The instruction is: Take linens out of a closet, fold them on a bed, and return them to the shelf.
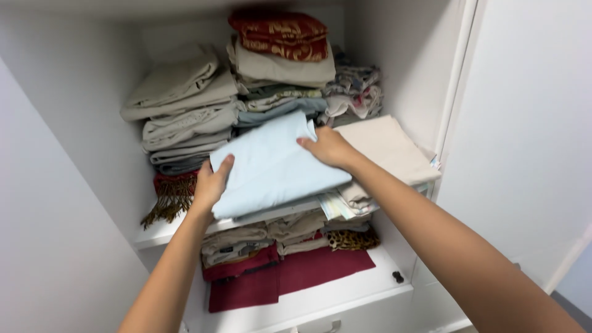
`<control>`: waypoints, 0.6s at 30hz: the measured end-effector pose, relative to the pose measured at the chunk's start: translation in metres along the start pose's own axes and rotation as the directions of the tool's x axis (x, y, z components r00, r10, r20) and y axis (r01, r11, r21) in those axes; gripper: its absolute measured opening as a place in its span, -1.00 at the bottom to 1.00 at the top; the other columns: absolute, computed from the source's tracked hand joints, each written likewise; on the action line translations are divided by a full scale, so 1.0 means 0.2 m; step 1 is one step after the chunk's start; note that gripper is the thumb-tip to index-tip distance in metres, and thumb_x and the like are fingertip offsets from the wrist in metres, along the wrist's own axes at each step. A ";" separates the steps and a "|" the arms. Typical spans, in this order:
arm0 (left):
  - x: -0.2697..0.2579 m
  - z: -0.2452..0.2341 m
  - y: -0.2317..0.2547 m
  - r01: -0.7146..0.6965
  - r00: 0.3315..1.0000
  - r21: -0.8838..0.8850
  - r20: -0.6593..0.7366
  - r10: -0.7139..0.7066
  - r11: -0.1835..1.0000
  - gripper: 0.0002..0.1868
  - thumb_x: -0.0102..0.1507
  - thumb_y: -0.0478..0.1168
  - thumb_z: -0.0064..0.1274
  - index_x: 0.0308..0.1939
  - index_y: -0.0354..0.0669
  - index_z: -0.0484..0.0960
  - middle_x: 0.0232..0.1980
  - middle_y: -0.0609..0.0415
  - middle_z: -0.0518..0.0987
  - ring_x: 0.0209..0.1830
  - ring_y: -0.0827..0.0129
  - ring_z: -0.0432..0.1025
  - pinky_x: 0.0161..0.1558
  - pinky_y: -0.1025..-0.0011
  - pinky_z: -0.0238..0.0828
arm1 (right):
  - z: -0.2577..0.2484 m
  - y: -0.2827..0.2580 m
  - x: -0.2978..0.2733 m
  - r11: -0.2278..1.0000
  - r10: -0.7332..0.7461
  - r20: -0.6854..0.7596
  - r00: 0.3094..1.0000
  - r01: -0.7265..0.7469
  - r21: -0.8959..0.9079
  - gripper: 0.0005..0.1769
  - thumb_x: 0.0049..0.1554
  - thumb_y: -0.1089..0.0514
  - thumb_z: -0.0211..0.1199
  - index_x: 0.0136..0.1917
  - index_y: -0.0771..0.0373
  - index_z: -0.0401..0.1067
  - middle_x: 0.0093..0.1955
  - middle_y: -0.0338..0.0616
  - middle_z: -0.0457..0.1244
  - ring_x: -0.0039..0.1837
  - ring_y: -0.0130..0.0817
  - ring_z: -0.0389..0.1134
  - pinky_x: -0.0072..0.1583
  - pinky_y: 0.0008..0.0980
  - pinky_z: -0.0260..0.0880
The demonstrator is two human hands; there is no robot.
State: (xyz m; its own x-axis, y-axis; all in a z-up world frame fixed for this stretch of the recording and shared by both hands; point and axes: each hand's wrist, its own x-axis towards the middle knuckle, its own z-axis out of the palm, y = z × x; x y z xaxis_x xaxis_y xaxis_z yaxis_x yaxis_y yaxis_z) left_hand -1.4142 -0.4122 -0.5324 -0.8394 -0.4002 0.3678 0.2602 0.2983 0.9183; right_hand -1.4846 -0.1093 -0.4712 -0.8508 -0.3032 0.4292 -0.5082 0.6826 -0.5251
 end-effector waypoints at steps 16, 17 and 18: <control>-0.17 -0.16 0.11 0.142 0.974 -0.135 0.196 -0.114 0.981 -0.20 0.19 0.12 0.19 0.27 -0.50 0.45 0.02 -0.25 0.64 -0.08 0.16 0.59 -0.03 0.35 0.51 | -0.19 -0.35 -0.47 0.755 0.104 0.513 0.852 -0.404 0.517 -0.28 0.06 0.00 0.33 0.38 0.40 0.29 0.25 0.10 0.38 0.23 -0.23 0.47 0.21 -0.26 0.54; -0.23 -0.16 0.17 0.136 0.976 -0.155 0.192 -0.105 0.979 -0.17 0.17 0.13 0.18 0.32 -0.43 0.39 0.06 -0.26 0.63 -0.05 0.13 0.59 -0.02 0.32 0.52 | -0.19 -0.34 -0.46 0.756 0.103 0.459 0.883 -0.369 0.540 -0.29 0.08 0.02 0.32 0.40 0.38 0.27 0.24 0.11 0.37 0.23 -0.23 0.47 0.21 -0.29 0.53; -0.29 -0.16 0.23 0.129 0.978 -0.175 0.188 -0.096 0.976 -0.12 0.14 0.14 0.17 0.38 -0.36 0.34 0.09 -0.28 0.61 -0.02 0.10 0.58 -0.01 0.30 0.53 | -0.19 -0.33 -0.44 0.758 0.102 0.402 0.910 -0.333 0.561 -0.30 0.10 0.04 0.31 0.42 0.37 0.24 0.24 0.11 0.37 0.23 -0.23 0.47 0.21 -0.32 0.53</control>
State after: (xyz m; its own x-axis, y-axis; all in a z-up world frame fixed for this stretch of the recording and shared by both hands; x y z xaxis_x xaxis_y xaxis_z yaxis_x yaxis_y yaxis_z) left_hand -1.3391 -0.4033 -0.5070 -0.9351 -0.2570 0.2441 0.2291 0.0875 0.9695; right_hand -1.3717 -0.1028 -0.4463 -0.8799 -0.4733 0.0413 -0.1765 0.2450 -0.9533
